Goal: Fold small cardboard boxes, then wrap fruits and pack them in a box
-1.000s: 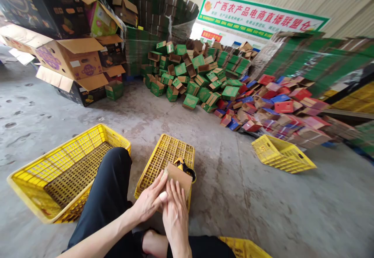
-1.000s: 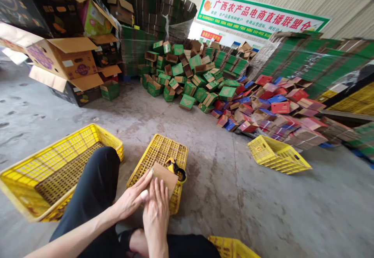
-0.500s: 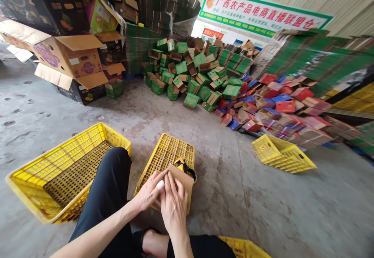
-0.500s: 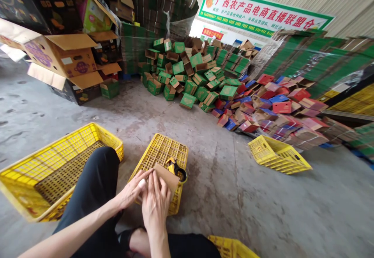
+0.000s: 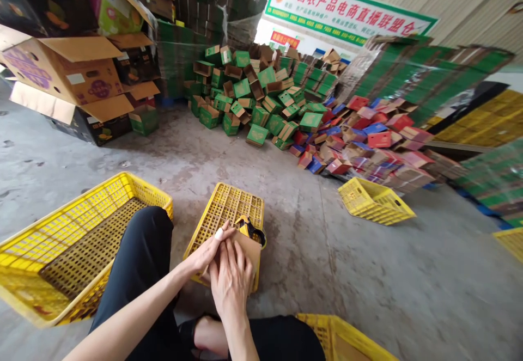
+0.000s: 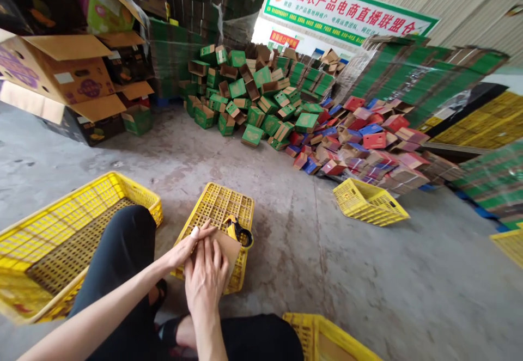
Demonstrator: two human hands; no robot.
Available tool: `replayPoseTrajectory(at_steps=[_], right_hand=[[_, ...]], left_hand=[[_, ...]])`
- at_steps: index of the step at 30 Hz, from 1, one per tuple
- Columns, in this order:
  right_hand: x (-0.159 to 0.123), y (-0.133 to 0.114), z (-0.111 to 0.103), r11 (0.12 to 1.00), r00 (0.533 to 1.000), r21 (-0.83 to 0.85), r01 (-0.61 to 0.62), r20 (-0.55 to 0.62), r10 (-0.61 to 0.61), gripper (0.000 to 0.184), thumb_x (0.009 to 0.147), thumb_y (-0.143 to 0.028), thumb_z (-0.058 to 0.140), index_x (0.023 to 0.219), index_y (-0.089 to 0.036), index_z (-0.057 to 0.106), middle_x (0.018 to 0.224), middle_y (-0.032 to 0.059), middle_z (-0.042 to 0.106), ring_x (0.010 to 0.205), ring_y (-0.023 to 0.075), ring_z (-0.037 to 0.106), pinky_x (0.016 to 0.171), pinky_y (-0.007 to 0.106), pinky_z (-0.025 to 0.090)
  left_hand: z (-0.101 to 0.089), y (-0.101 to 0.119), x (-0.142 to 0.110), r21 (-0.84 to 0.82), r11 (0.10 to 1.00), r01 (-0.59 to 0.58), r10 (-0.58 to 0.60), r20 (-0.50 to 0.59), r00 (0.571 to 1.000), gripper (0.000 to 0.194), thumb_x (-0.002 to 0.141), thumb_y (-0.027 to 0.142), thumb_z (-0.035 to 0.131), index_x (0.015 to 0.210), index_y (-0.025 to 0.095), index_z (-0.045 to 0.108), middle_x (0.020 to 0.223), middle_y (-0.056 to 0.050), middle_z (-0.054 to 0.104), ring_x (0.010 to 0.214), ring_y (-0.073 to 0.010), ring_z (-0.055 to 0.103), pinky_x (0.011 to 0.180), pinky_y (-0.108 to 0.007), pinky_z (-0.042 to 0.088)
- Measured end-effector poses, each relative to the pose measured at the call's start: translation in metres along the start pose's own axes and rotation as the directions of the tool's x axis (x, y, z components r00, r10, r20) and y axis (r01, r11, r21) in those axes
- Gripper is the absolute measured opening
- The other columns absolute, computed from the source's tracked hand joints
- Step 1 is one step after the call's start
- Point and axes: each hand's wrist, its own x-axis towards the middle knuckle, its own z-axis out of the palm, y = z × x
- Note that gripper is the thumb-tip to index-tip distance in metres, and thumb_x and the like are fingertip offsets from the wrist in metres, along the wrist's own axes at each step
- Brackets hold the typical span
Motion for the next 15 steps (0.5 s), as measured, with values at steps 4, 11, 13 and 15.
replayPoseTrajectory(at_steps=[4,11,13,15], right_hand=[[-0.003,0.004,0.001,0.997,0.997,0.046,0.063,-0.046,-0.061,0.050,0.105,-0.045,0.049,0.149,-0.023,0.056,0.149,0.0092,0.061,0.139,0.0316,0.054,0.108,0.050,0.041],[-0.005,0.012,0.002,0.973,0.973,0.117,0.197,-0.145,-0.180,0.042,0.105,-0.029,0.049,0.144,-0.020,0.060,0.140,0.0097,0.068,0.133,0.0270,0.060,0.114,0.046,0.043],[-0.004,0.012,0.002,0.972,0.973,0.126,0.200,-0.140,-0.182,0.040,0.105,-0.029,0.049,0.141,-0.019,0.062,0.138,0.0103,0.069,0.131,0.0273,0.061,0.112,0.045,0.046],[-0.002,0.011,0.002,0.978,0.980,0.125,0.166,-0.129,-0.150,0.038,0.105,-0.032,0.049,0.137,-0.019,0.065,0.134,0.0114,0.071,0.126,0.0281,0.064,0.109,0.045,0.048]], left_hand=[[-0.008,-0.001,0.003,0.030,1.000,0.003,-0.004,0.061,0.998,0.077,0.104,0.068,0.011,0.153,0.026,0.052,0.171,-0.001,0.026,0.160,-0.0289,0.017,0.131,-0.052,0.016],[-0.012,0.018,0.004,-0.028,0.996,0.086,-0.085,0.026,0.996,0.077,0.104,0.069,0.015,0.145,0.024,0.062,0.167,-0.004,0.038,0.157,-0.0320,0.028,0.123,-0.052,0.035],[-0.013,0.026,0.007,-0.051,0.992,0.112,-0.112,0.013,0.994,0.078,0.103,0.069,0.016,0.142,0.023,0.065,0.163,-0.006,0.045,0.153,-0.0335,0.036,0.118,-0.050,0.043],[-0.014,0.033,0.009,-0.064,0.989,0.134,-0.135,-0.001,0.991,0.080,0.102,0.071,0.018,0.137,0.021,0.069,0.158,-0.007,0.052,0.148,-0.0353,0.043,0.109,-0.047,0.050]])
